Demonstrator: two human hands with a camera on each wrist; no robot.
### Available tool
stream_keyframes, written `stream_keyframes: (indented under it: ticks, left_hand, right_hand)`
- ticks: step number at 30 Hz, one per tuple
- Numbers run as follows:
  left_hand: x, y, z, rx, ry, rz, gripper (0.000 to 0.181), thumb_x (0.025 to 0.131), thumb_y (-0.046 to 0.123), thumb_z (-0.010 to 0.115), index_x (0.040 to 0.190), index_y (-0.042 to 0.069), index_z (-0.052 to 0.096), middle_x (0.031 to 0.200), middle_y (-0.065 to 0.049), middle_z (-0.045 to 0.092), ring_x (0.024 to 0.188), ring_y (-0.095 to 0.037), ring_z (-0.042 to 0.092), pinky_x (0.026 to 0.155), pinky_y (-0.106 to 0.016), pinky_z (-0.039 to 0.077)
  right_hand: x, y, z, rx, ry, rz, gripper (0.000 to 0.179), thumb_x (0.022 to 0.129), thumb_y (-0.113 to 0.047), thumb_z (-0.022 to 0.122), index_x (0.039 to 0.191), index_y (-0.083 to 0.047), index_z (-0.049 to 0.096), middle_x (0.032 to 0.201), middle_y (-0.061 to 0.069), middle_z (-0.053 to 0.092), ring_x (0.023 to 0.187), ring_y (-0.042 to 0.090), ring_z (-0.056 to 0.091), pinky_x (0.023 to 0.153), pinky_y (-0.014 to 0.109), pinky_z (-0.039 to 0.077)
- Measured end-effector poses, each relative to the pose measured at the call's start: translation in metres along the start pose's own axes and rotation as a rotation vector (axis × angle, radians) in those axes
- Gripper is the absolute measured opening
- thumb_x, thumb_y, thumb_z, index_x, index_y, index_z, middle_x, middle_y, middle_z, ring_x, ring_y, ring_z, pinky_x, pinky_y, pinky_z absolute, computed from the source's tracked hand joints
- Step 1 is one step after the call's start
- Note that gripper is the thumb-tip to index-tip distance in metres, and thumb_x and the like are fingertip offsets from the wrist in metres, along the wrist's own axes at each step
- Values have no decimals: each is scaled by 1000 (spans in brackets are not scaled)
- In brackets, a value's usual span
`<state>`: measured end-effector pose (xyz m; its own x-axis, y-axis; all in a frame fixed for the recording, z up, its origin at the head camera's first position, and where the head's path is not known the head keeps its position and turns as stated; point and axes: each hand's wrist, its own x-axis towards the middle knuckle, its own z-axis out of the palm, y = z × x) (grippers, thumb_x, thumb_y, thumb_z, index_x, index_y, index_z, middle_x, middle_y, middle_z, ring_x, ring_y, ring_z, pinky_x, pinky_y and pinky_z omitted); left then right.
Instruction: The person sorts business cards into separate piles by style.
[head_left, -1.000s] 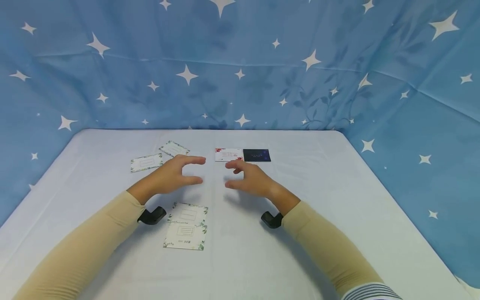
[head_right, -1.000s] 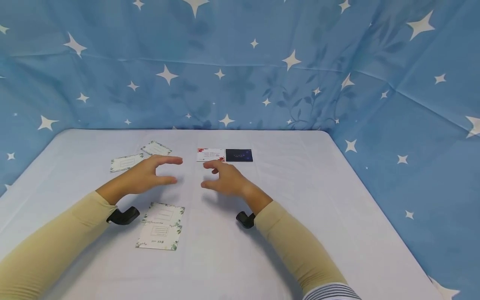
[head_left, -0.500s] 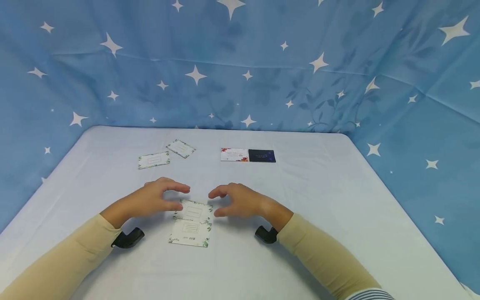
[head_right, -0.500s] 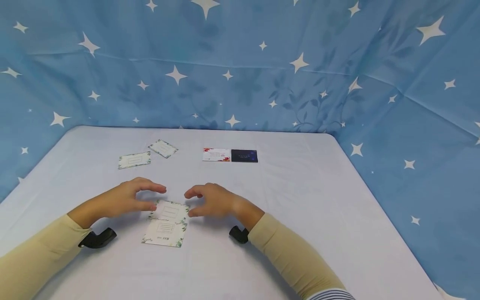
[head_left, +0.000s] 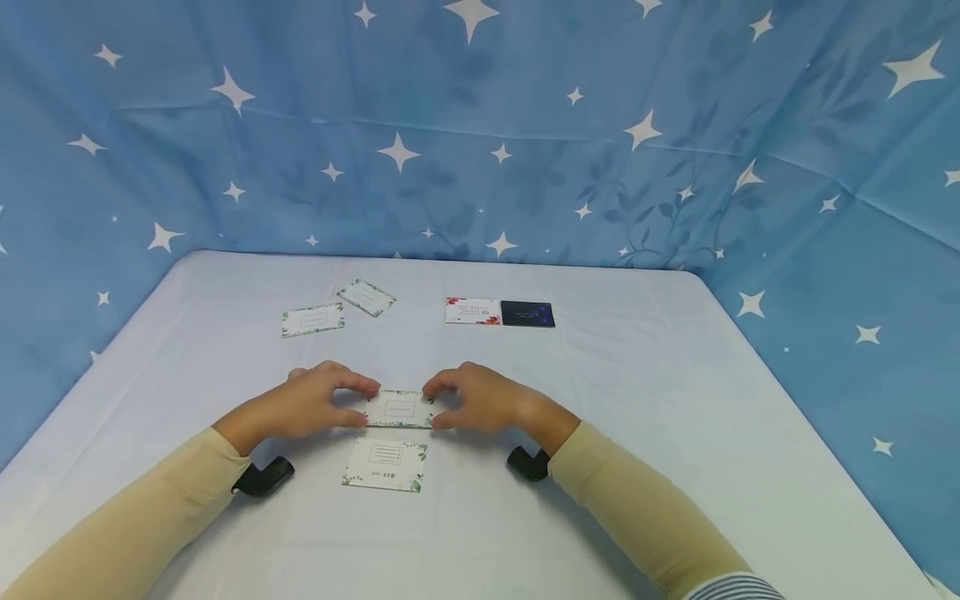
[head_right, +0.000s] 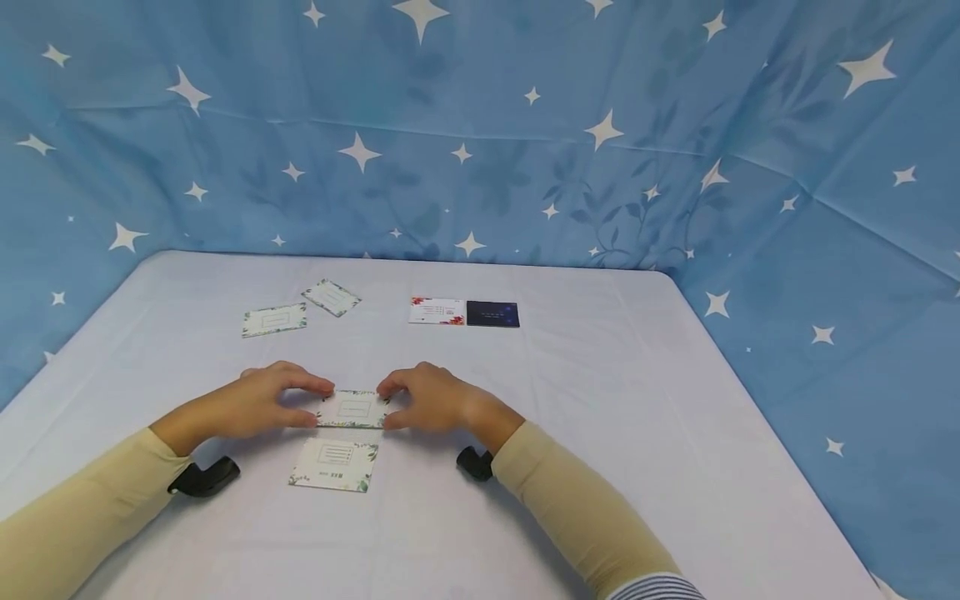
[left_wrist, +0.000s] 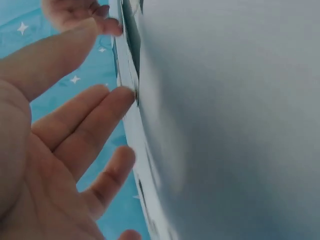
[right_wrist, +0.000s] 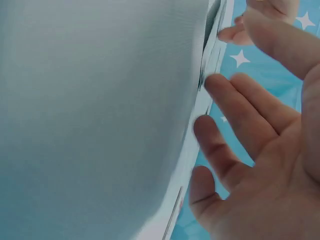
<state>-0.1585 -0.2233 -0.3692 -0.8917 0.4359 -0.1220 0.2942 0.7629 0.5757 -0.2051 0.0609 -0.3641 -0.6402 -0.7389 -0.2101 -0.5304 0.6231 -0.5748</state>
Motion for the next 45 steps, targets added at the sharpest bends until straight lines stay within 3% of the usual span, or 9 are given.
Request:
stream_keyframes:
  ticks: [5, 11, 20, 26, 30, 38, 45]
  left_hand:
    - [2, 7, 2, 46, 37, -32, 61, 83, 34, 83, 137, 14, 63, 131, -6, 59, 129, -33, 42, 92, -55, 21]
    - [7, 11, 4, 99, 45, -74, 67, 76, 33, 88, 136, 13, 64, 127, -8, 60, 127, -32, 43, 88, -54, 21]
    - [8, 11, 8, 142, 86, -51, 57, 80, 27, 85, 131, 13, 67, 121, -6, 62, 122, -29, 45, 87, -55, 20]
    - [9, 12, 5, 117, 96, -43, 54, 82, 26, 83, 131, 12, 67, 122, -3, 65, 124, -30, 45, 87, -54, 21]
    - [14, 10, 2, 111, 124, -49, 52, 84, 27, 82, 132, 13, 66, 124, -3, 65, 125, -30, 45, 87, -55, 21]
    - [41, -1, -15, 73, 156, -11, 53, 88, 26, 78, 137, 12, 62, 130, -7, 62, 132, -34, 40, 98, -62, 18]
    - [88, -14, -33, 124, 125, -34, 56, 93, 28, 74, 144, 15, 56, 138, -8, 58, 138, -33, 33, 99, -61, 15]
  right_hand:
    - [2, -2, 2, -9, 79, 47, 56, 87, -32, 79, 137, -13, 61, 133, -2, 62, 121, 20, 51, 104, 37, 39]
    - [4, -4, 6, -101, 86, 107, 67, 82, -39, 83, 140, -16, 59, 132, -2, 61, 116, 22, 49, 97, 36, 40]
    - [6, -6, 11, -223, 113, 73, 59, 85, -39, 80, 137, -16, 62, 129, -6, 64, 118, 21, 50, 102, 43, 34]
    - [7, -4, 10, -217, 136, 78, 54, 89, -36, 76, 137, -16, 62, 129, -5, 63, 117, 21, 51, 104, 42, 34]
    - [8, -1, 7, -180, 193, 72, 54, 91, -34, 72, 140, -15, 59, 131, -2, 62, 118, 21, 50, 104, 42, 36]
    - [23, 11, -14, -145, 277, 63, 59, 90, -36, 75, 141, -12, 57, 135, 2, 60, 120, 24, 50, 103, 43, 38]
    - [58, 30, -39, -88, 315, 144, 55, 93, -31, 72, 143, -12, 55, 140, 5, 56, 124, 25, 47, 103, 43, 40]
